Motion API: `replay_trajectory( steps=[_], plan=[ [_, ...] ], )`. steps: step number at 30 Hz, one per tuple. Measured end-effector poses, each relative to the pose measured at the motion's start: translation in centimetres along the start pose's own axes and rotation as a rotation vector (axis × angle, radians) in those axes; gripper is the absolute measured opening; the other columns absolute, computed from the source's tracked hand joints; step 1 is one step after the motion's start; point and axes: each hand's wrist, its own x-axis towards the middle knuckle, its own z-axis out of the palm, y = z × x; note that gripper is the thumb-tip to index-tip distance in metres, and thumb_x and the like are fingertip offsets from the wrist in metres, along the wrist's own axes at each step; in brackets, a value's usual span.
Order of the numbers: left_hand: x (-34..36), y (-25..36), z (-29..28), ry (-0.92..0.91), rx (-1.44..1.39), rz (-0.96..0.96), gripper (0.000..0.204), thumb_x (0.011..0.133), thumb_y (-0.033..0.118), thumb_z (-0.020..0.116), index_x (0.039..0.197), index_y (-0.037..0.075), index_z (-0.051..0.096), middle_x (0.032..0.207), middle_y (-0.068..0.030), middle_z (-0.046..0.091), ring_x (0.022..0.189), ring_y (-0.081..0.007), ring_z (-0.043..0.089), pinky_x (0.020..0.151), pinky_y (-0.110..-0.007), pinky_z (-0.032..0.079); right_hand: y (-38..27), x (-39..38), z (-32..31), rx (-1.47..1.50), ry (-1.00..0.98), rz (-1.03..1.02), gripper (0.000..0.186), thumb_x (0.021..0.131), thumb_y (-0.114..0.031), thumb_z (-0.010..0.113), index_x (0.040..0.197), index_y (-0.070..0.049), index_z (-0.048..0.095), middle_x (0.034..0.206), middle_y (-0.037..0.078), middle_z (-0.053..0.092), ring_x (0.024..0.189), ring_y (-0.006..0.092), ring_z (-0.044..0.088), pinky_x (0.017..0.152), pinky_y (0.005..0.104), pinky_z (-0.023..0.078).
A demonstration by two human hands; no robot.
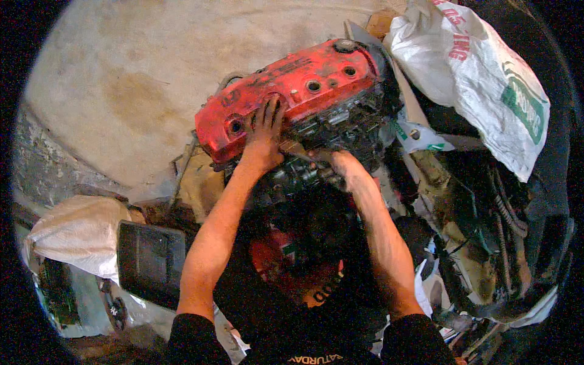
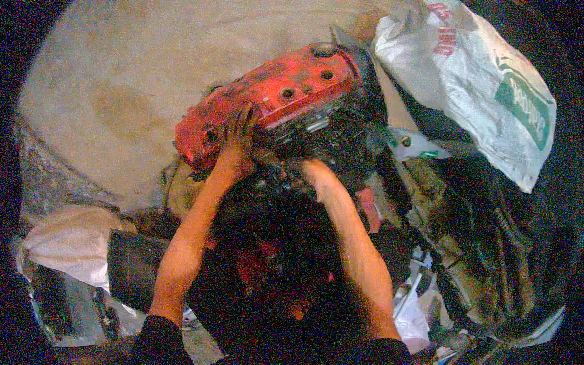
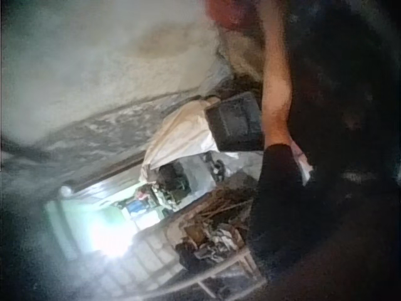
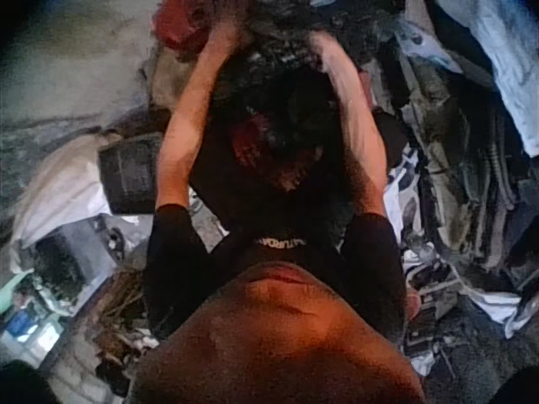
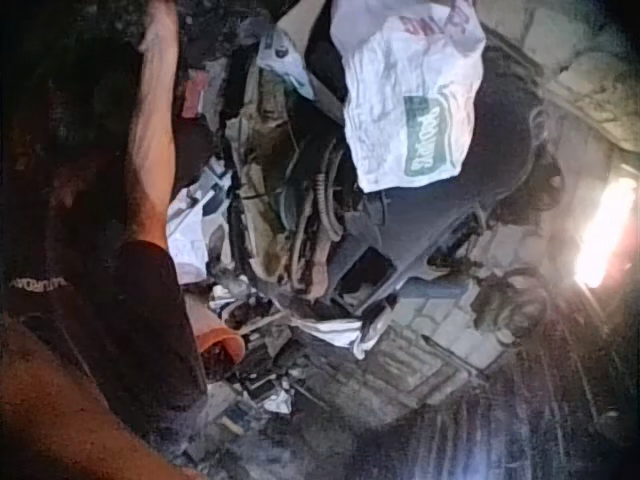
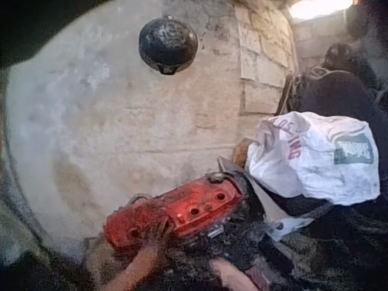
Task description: The person removes various components from an engine block by hand, including pulling out a cylindrical part and handling smaller engine pieces.
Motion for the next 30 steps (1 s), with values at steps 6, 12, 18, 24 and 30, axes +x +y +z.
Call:
replay_trajectory(
  steps=[6, 12, 18, 24, 30],
  plan=[
    [-1.5, -0.9, -0.9, -0.063, -0.117, 0.027, 0.097, 0.062, 0.029, 0.076, 0.141, 0.012, 0.022, 0.15, -0.0139, 0.01, 0.137, -0.0319, 0.015, 0.107, -0.052, 0.014, -1.5, -2.8, -1.7, -0.07, 0.139, 0.07, 0.019, 0.085, -0.027, 0.06, 0.09, -0.008, 0.059, 0.065, -0.001, 0.054, 0.041, 0.0036, 0.033, 0.032, 0.0195, 0.019],
    [-0.4, 0.0, 1.2, 0.082, -0.134, 0.061, 0.058, 0.068, 0.033, 0.073, 0.121, 0.018, 0.052, 0.143, -0.0078, 0.025, 0.132, -0.0386, 0.018, 0.102, -0.06, 0.019, -1.6, -1.4, -3.8, 0.092, -0.04, 0.227, 0.021, 0.085, -0.026, 0.062, 0.08, -0.007, 0.055, 0.054, -0.004, 0.044, 0.037, 0.0023, 0.026, 0.03, 0.0196, 0.017],
    [-1.8, 2.0, 2.9, 0.017, -0.096, -0.076, 0.034, 0.079, 0.027, 0.062, 0.108, 0.01, 0.061, 0.121, -0.0091, 0.052, 0.117, -0.0294, 0.04, 0.097, -0.049, 0.031, -3.2, -2.3, -1.8, -0.121, 0.172, 0.118, 0.024, 0.082, -0.028, 0.064, 0.086, -0.005, 0.058, 0.06, -0.001, 0.051, 0.039, 0.0034, 0.031, 0.033, 0.0209, 0.022],
    [-2.8, 5.3, 3.1, -0.033, -0.132, -0.208, 0.049, 0.082, 0.025, 0.054, 0.126, 0.003, 0.048, 0.127, -0.0133, 0.05, 0.116, -0.0332, 0.044, 0.099, -0.044, 0.034, -0.1, -1.4, -0.4, -0.082, 0.342, -0.185, 0.019, 0.082, -0.025, 0.063, 0.091, -0.009, 0.061, 0.069, 0.001, 0.058, 0.045, 0.0086, 0.043, 0.034, 0.0232, 0.029],
    [-3.0, 3.9, 4.8, -0.089, -0.189, -0.104, 0.058, 0.08, 0.02, 0.054, 0.132, 0.002, 0.039, 0.13, -0.0156, 0.047, 0.117, -0.0363, 0.044, 0.102, -0.045, 0.033, 6.5, 0.1, 6.0, -0.326, 0.626, -0.569, 0.028, 0.093, -0.019, 0.047, 0.095, 0.006, 0.059, 0.081, 0.014, 0.065, 0.075, 0.0225, 0.057, 0.076, 0.0348, 0.046]
  ],
)
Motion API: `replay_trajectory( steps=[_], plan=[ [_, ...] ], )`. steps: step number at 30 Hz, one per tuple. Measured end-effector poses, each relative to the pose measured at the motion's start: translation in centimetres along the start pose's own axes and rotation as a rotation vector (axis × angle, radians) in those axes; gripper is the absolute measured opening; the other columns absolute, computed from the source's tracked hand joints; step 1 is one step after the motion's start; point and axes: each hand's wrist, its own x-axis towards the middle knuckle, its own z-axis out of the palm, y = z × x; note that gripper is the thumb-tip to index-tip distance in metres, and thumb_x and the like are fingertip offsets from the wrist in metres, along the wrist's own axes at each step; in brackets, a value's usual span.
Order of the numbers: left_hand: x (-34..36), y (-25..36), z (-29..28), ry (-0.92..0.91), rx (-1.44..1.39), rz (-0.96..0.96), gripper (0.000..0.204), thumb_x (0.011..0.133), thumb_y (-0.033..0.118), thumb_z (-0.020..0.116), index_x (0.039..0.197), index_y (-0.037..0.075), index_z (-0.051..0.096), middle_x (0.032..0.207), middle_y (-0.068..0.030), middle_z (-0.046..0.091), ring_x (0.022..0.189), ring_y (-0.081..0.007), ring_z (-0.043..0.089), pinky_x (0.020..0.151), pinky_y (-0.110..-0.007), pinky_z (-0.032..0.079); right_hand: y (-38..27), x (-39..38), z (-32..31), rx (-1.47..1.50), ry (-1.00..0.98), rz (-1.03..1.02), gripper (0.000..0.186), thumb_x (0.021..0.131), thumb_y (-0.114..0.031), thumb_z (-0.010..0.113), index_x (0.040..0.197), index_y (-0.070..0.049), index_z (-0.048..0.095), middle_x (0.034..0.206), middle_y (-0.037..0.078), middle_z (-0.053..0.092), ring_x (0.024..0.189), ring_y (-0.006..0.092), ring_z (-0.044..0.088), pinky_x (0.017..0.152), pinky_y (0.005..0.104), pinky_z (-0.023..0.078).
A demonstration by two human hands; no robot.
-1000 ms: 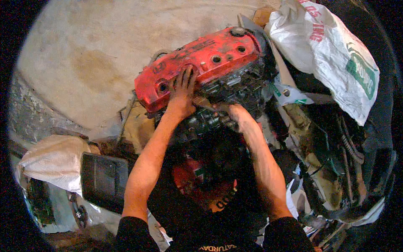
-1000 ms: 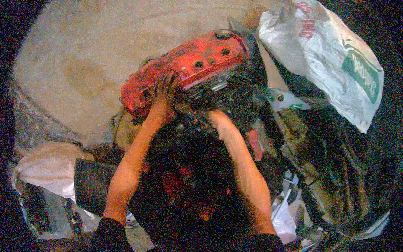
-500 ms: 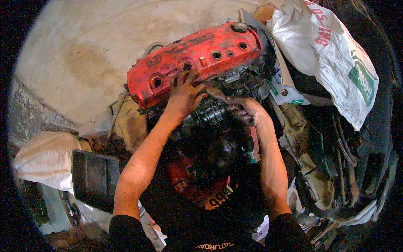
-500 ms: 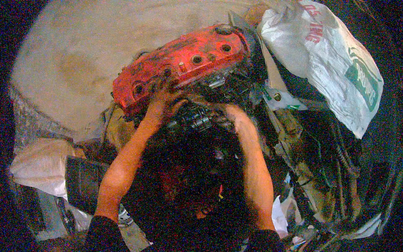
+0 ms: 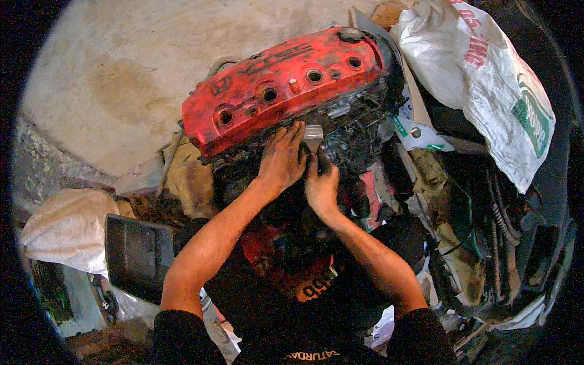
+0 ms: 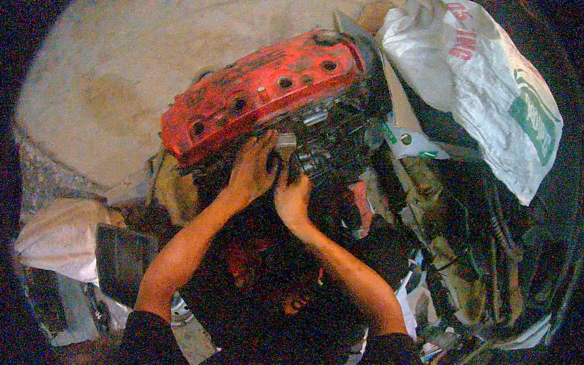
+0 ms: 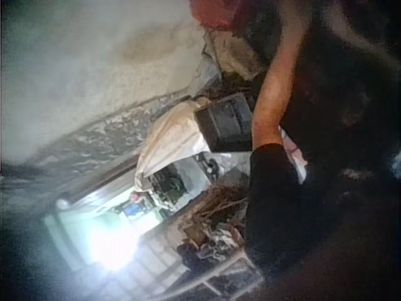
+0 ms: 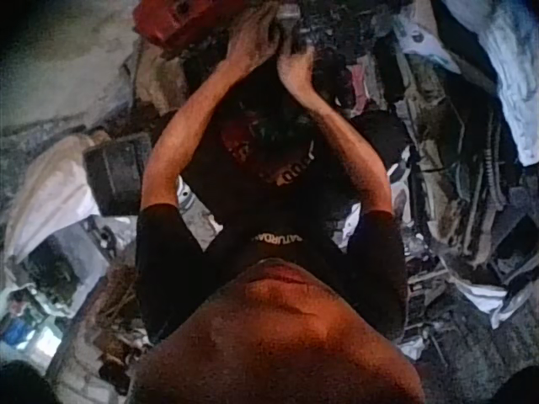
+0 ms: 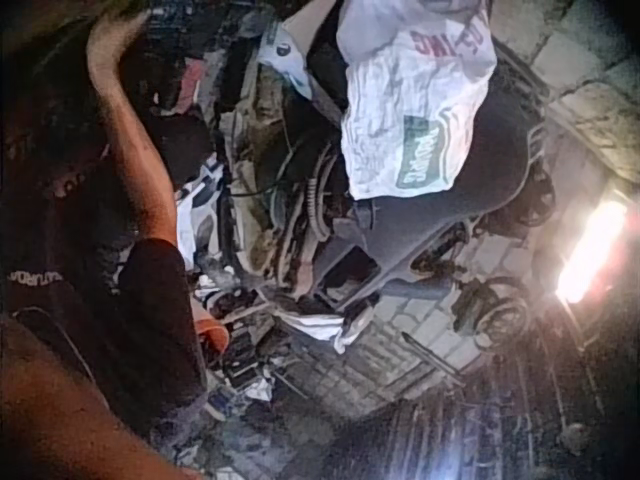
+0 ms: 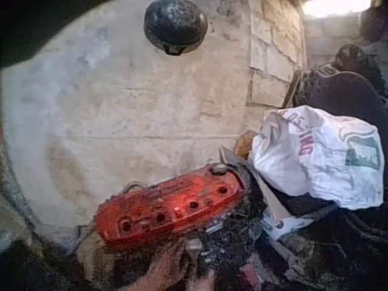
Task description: The person removes various components from an engine block by hand, including pulling out a cylindrical part and handling smaller engine pieces.
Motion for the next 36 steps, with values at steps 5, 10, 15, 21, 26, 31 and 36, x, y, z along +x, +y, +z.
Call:
replay_trajectory(
  steps=[5, 10, 15, 21, 26, 31, 36],
  plan=[
    [1.2, -0.4, -1.2, -0.027, 0.036, 0.126, 0.051, 0.078, 0.016, 0.054, 0.126, 0.002, 0.047, 0.126, -0.0152, 0.051, 0.114, -0.0353, 0.047, 0.098, -0.042, 0.038, -0.3, -0.9, 1.2, 0.063, 0.081, -0.08, 0.028, 0.093, -0.015, 0.047, 0.101, 0.009, 0.057, 0.091, 0.023, 0.063, 0.082, 0.0254, 0.059, 0.079, 0.0354, 0.045],
    [1.2, -1.8, -2.1, -0.015, -0.097, 0.061, 0.034, 0.083, 0.015, 0.05, 0.115, 0.004, 0.057, 0.12, -0.0153, 0.054, 0.117, -0.0358, 0.044, 0.1, -0.044, 0.037, -0.5, 0.2, -1.1, -0.272, -0.005, -0.089, 0.035, 0.085, -0.014, 0.057, 0.109, 0.009, 0.046, 0.101, 0.028, 0.055, 0.096, 0.0435, 0.053, 0.087, 0.045, 0.042],
    [0.4, -2.0, -1.3, -0.008, -0.074, 0.084, 0.04, 0.081, 0.013, 0.051, 0.121, 0.005, 0.052, 0.126, -0.0147, 0.048, 0.115, -0.0362, 0.045, 0.099, -0.044, 0.037, -1.9, 4.1, -5.3, -0.232, -0.327, 0.18, 0.042, 0.089, -0.027, 0.055, 0.112, 0.006, 0.044, 0.107, 0.025, 0.057, 0.102, 0.0337, 0.055, 0.089, 0.04, 0.042],
    [-0.7, 0.3, -2.4, -0.103, -0.101, -0.04, 0.054, 0.083, 0.013, 0.049, 0.135, 0.008, 0.038, 0.13, -0.0221, 0.041, 0.115, -0.0397, 0.044, 0.099, -0.044, 0.038, -2.4, 8.2, -7.4, -0.03, -0.573, 0.341, 0.02, 0.085, -0.027, 0.062, 0.093, -0.01, 0.055, 0.066, -0.002, 0.052, 0.045, 0.0057, 0.041, 0.035, 0.0211, 0.027],
    [-0.6, 1.5, -3.4, -0.092, -0.044, -0.101, 0.057, 0.081, 0.013, 0.052, 0.136, 0.008, 0.035, 0.131, -0.0214, 0.039, 0.106, -0.0407, 0.051, 0.091, -0.044, 0.044, -3.9, 10.1, -8.8, 0.024, -0.747, 0.62, 0.019, 0.084, -0.029, 0.062, 0.09, -0.012, 0.056, 0.064, -0.003, 0.05, 0.039, 0.0035, 0.032, 0.033, 0.0191, 0.022],
    [-1.6, 1.0, -3.4, -0.13, -0.181, -0.139, 0.065, 0.077, 0.014, 0.057, 0.138, 0.012, 0.033, 0.138, -0.0199, 0.034, 0.111, -0.0416, 0.049, 0.093, -0.045, 0.043, -3.3, 8.8, -8.4, 0.183, -0.609, 0.682, 0.018, 0.084, -0.028, 0.062, 0.09, -0.012, 0.056, 0.066, -0.002, 0.053, 0.04, 0.0052, 0.036, 0.034, 0.0204, 0.025],
    [-0.6, 0.9, -2.8, -0.211, -0.221, -0.096, 0.074, 0.071, 0.014, 0.061, 0.138, 0.008, 0.031, 0.14, -0.0202, 0.032, 0.112, -0.0414, 0.048, 0.093, -0.044, 0.044, -0.6, 6.0, -6.5, -0.004, -0.356, 0.28, 0.024, 0.085, -0.028, 0.062, 0.094, -0.006, 0.056, 0.075, 0.003, 0.06, 0.055, 0.0107, 0.05, 0.044, 0.0265, 0.039]
  ],
)
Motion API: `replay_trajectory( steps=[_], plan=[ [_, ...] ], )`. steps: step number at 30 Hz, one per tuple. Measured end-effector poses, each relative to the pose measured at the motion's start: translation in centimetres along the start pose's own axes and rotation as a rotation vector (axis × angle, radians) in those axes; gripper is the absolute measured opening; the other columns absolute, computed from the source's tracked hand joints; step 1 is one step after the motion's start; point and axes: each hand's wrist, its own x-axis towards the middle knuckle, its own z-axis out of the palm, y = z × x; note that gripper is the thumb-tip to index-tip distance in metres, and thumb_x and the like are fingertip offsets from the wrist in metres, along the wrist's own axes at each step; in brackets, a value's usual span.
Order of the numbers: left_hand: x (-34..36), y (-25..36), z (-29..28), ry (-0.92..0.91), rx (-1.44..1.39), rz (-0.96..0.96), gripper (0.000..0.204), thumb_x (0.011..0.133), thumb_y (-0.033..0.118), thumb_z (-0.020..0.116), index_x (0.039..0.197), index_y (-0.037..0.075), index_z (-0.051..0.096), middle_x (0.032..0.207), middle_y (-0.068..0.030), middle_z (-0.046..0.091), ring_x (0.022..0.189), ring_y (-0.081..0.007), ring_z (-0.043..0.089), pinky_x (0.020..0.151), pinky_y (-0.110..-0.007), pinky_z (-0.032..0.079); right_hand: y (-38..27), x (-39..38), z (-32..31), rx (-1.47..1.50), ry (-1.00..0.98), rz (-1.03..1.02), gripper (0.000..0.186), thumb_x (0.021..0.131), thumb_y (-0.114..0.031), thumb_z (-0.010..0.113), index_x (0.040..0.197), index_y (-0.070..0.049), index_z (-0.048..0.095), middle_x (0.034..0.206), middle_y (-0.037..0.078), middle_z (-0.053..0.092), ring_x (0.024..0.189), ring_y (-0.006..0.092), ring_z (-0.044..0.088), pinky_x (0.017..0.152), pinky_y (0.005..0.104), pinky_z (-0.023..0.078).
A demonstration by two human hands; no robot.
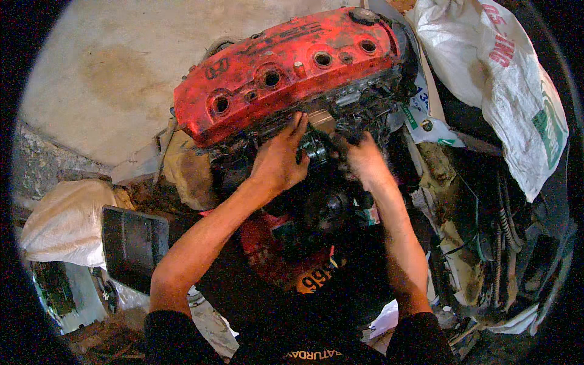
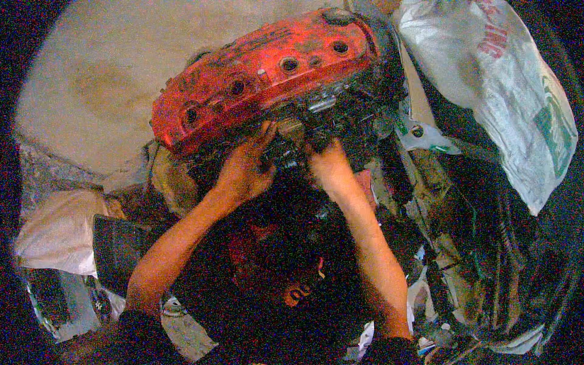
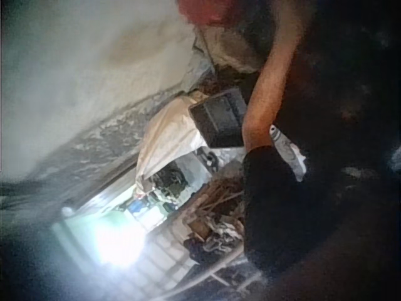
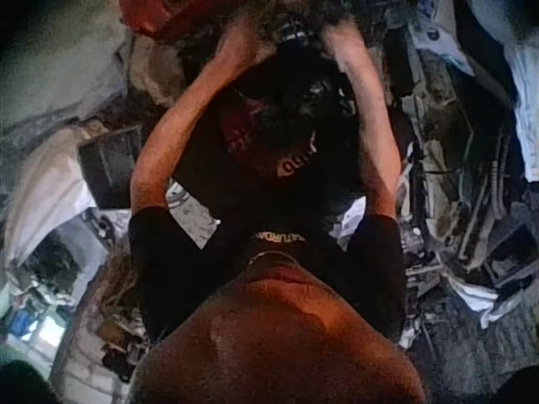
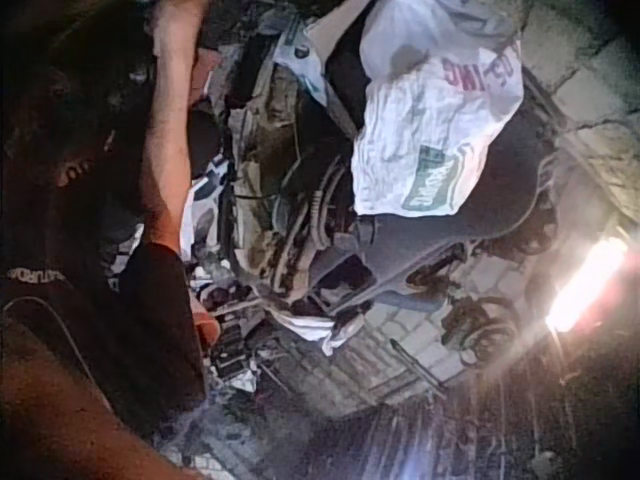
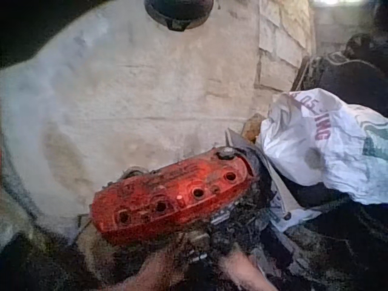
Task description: The person removes various components from an engine block by hand, including pulling out a cylindrical part and handling smaller engine pieces.
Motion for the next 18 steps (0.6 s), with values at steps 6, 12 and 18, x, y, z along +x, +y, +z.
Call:
replay_trajectory(
  steps=[6, 12, 18],
  plan=[
    [1.0, 0.4, 0.3, -0.125, 0.064, -0.074, 0.087, 0.068, 0.015, 0.063, 0.141, 0.003, 0.019, 0.142, -0.0214, 0.028, 0.115, -0.0412, 0.046, 0.094, -0.043, 0.044, 0.5, -2.4, 4.6, -0.373, 0.298, -0.455, 0.024, 0.09, -0.014, 0.049, 0.103, 0.004, 0.056, 0.081, 0.024, 0.063, 0.074, 0.0382, 0.062, 0.066, 0.0399, 0.048],
    [1.3, -0.2, -0.5, -0.113, 0.212, 0.107, 0.076, 0.073, 0.015, 0.057, 0.139, -0.001, 0.023, 0.138, -0.026, 0.031, 0.111, -0.0401, 0.05, 0.092, -0.045, 0.044, 1.1, -3.0, 7.6, -0.205, 0.403, -0.43, 0.023, 0.091, -0.01, 0.045, 0.101, 0.006, 0.057, 0.084, 0.03, 0.06, 0.081, 0.0441, 0.06, 0.066, 0.0436, 0.047],
    [0.9, 0.7, -0.5, -0.169, 0.274, -0.021, 0.069, 0.075, 0.013, 0.055, 0.135, -0.006, 0.027, 0.133, -0.0291, 0.037, 0.097, -0.0417, 0.056, 0.084, -0.046, 0.047, -0.4, -2.7, 4.8, -0.377, 0.213, -0.443, 0.017, 0.086, -0.006, 0.05, 0.093, 0.007, 0.059, 0.086, 0.028, 0.061, 0.084, 0.0436, 0.059, 0.069, 0.0418, 0.046]
  ],
)
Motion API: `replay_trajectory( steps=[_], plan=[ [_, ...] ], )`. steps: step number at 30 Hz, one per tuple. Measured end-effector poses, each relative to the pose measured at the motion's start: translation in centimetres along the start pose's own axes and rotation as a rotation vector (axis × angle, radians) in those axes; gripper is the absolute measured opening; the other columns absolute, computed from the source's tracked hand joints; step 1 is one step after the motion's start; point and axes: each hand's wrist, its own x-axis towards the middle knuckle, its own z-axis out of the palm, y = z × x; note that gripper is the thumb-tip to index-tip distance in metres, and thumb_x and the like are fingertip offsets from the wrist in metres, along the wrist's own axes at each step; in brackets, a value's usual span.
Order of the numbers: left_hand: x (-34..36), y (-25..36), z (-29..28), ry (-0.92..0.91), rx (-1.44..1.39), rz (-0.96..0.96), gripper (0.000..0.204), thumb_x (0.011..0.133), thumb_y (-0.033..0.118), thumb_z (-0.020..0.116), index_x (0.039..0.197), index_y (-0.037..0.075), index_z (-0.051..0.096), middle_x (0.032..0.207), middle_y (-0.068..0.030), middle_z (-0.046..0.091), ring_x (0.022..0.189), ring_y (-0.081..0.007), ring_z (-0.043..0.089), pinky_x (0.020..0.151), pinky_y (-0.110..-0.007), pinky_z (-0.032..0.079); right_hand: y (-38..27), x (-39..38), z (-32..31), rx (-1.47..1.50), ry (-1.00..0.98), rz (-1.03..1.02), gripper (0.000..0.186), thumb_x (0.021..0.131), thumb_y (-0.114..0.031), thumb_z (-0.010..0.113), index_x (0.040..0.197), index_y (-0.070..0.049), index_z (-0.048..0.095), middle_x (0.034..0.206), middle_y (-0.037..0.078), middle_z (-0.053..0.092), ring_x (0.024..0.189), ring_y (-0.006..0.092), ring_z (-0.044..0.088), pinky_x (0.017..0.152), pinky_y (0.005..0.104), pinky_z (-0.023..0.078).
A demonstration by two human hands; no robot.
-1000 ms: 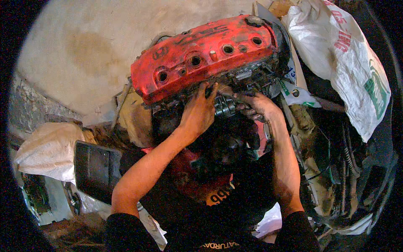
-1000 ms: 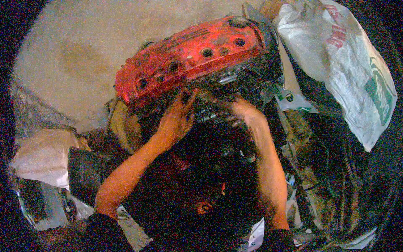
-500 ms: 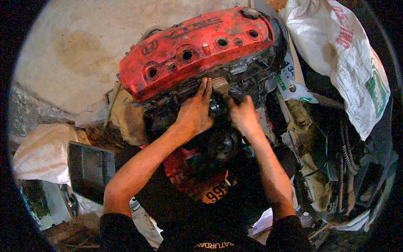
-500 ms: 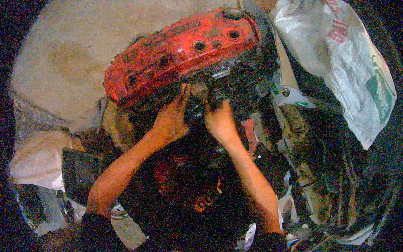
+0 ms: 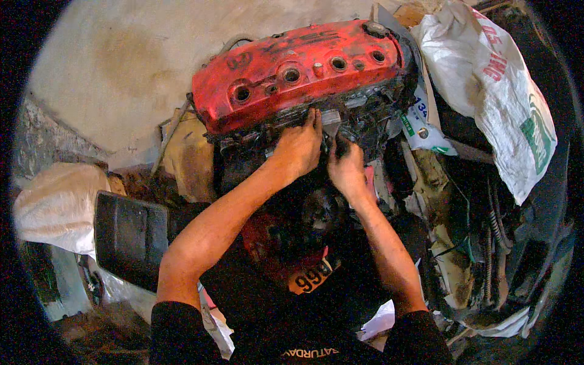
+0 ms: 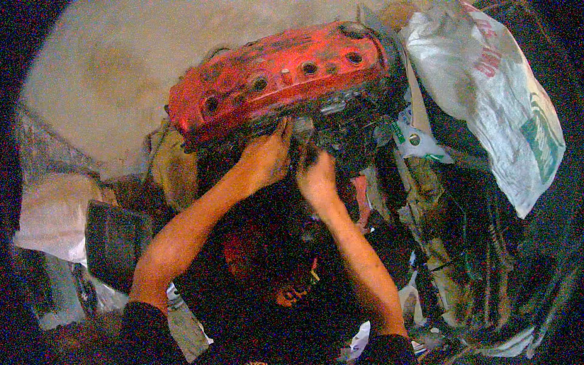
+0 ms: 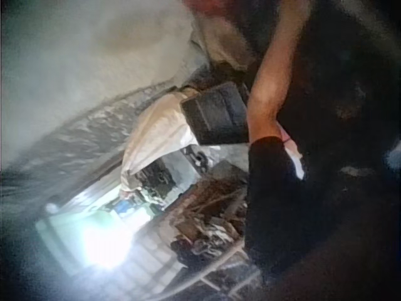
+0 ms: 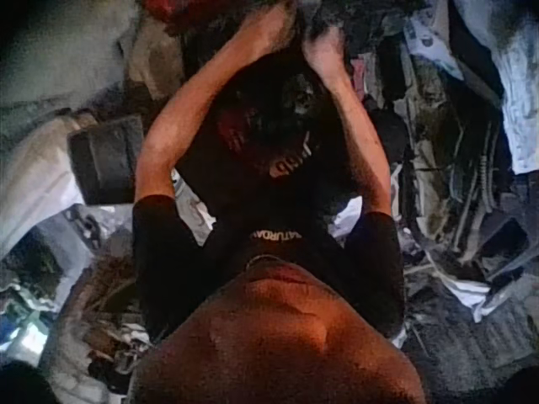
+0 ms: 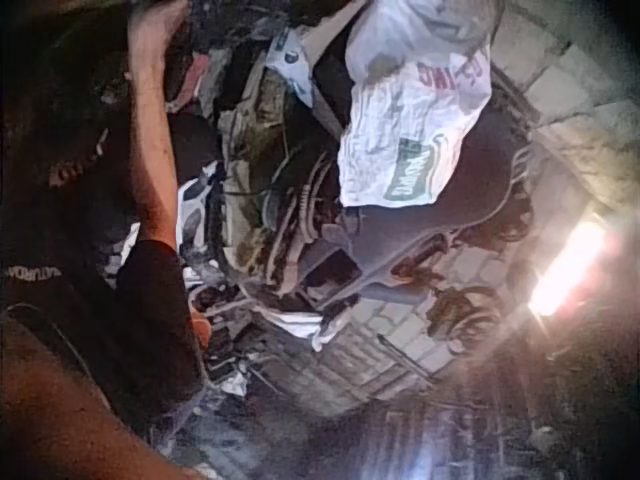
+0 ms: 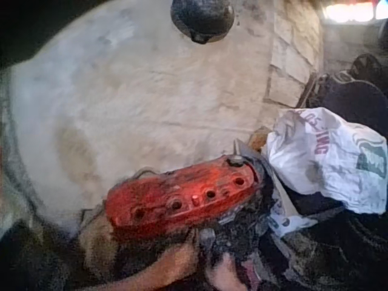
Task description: The person removes various components from an engine block by hand, including pulling out a cylindrical part and handling smaller engine pieces.
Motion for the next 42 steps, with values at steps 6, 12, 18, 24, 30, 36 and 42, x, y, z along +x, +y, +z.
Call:
replay_trajectory(
  steps=[6, 12, 18, 24, 30, 36, 42],
  plan=[
    [-0.4, -0.4, 1.2, 0.306, -0.009, 0.09, 0.058, 0.078, 0.011, 0.053, 0.131, -0.005, 0.035, 0.128, -0.0259, 0.044, 0.09, -0.04, 0.059, 0.079, -0.045, 0.05, 4.0, 2.1, -1.6, -0.101, -0.044, -0.08, 0.02, 0.088, -0.019, 0.055, 0.093, 0.001, 0.058, 0.07, 0.015, 0.06, 0.057, 0.0277, 0.056, 0.056, 0.0366, 0.046],
    [-1.0, 1.0, 0.4, 0.252, -0.095, 0.001, 0.057, 0.078, 0.012, 0.056, 0.131, 0.001, 0.039, 0.134, -0.0196, 0.039, 0.094, -0.0396, 0.058, 0.08, -0.045, 0.05, 2.2, 4.0, -4.1, 0.224, -0.32, 0.237, 0.024, 0.087, -0.029, 0.061, 0.091, -0.007, 0.054, 0.061, 0.0, 0.05, 0.043, 0.0097, 0.043, 0.035, 0.0268, 0.033],
    [-2.0, 1.3, 0.7, 0.207, -0.134, -0.022, 0.071, 0.076, 0.012, 0.057, 0.14, 0.006, 0.024, 0.145, -0.0137, 0.024, 0.098, -0.0403, 0.056, 0.081, -0.045, 0.05, 2.0, 5.4, -6.2, 0.356, -0.481, 0.549, 0.021, 0.085, -0.031, 0.062, 0.088, -0.012, 0.053, 0.06, -0.004, 0.048, 0.041, 0.0065, 0.037, 0.034, 0.0236, 0.025],
    [-2.0, 2.1, 0.5, 0.146, -0.141, -0.079, 0.083, 0.073, 0.008, 0.057, 0.142, 0.003, 0.012, 0.147, -0.0171, 0.018, 0.099, -0.0421, 0.055, 0.082, -0.045, 0.05, 1.2, 6.3, -7.1, 0.298, -0.566, 0.489, 0.018, 0.085, -0.026, 0.059, 0.093, -0.011, 0.053, 0.063, -0.002, 0.05, 0.043, 0.0065, 0.038, 0.034, 0.0225, 0.027],
    [-0.3, 1.4, 0.8, 0.091, 0.006, 0.01, 0.082, 0.068, 0.003, 0.059, 0.138, -0.006, 0.018, 0.142, -0.0255, 0.024, 0.084, -0.0407, 0.061, 0.075, -0.044, 0.052, 0.8, 1.6, -3.0, -0.089, 0.014, -0.08, 0.025, 0.086, -0.022, 0.056, 0.098, -0.001, 0.055, 0.077, 0.019, 0.063, 0.065, 0.0366, 0.061, 0.054, 0.0402, 0.049],
    [0.5, 0.2, 1.0, 0.094, 0.065, 0.068, 0.082, 0.066, 0.002, 0.059, 0.138, -0.005, 0.019, 0.141, -0.0273, 0.025, 0.088, -0.041, 0.06, 0.078, -0.044, 0.051, -0.4, -0.2, 0.6, -0.143, -0.035, 0.157, 0.033, 0.077, -0.004, 0.051, 0.109, 0.003, 0.051, 0.091, 0.03, 0.06, 0.087, 0.0459, 0.058, 0.075, 0.0491, 0.048],
    [-0.2, -0.1, 1.4, 0.18, -0.054, 0.116, 0.081, 0.065, 0.002, 0.059, 0.136, -0.008, 0.021, 0.14, -0.0294, 0.026, 0.084, -0.0398, 0.062, 0.075, -0.043, 0.052, 1.0, -1.6, 1.7, -0.208, -0.002, 0.079, 0.059, 0.08, -0.009, 0.049, 0.136, -0.002, 0.029, 0.102, 0.029, 0.058, 0.087, 0.0434, 0.06, 0.077, 0.05, 0.048]
  ],
)
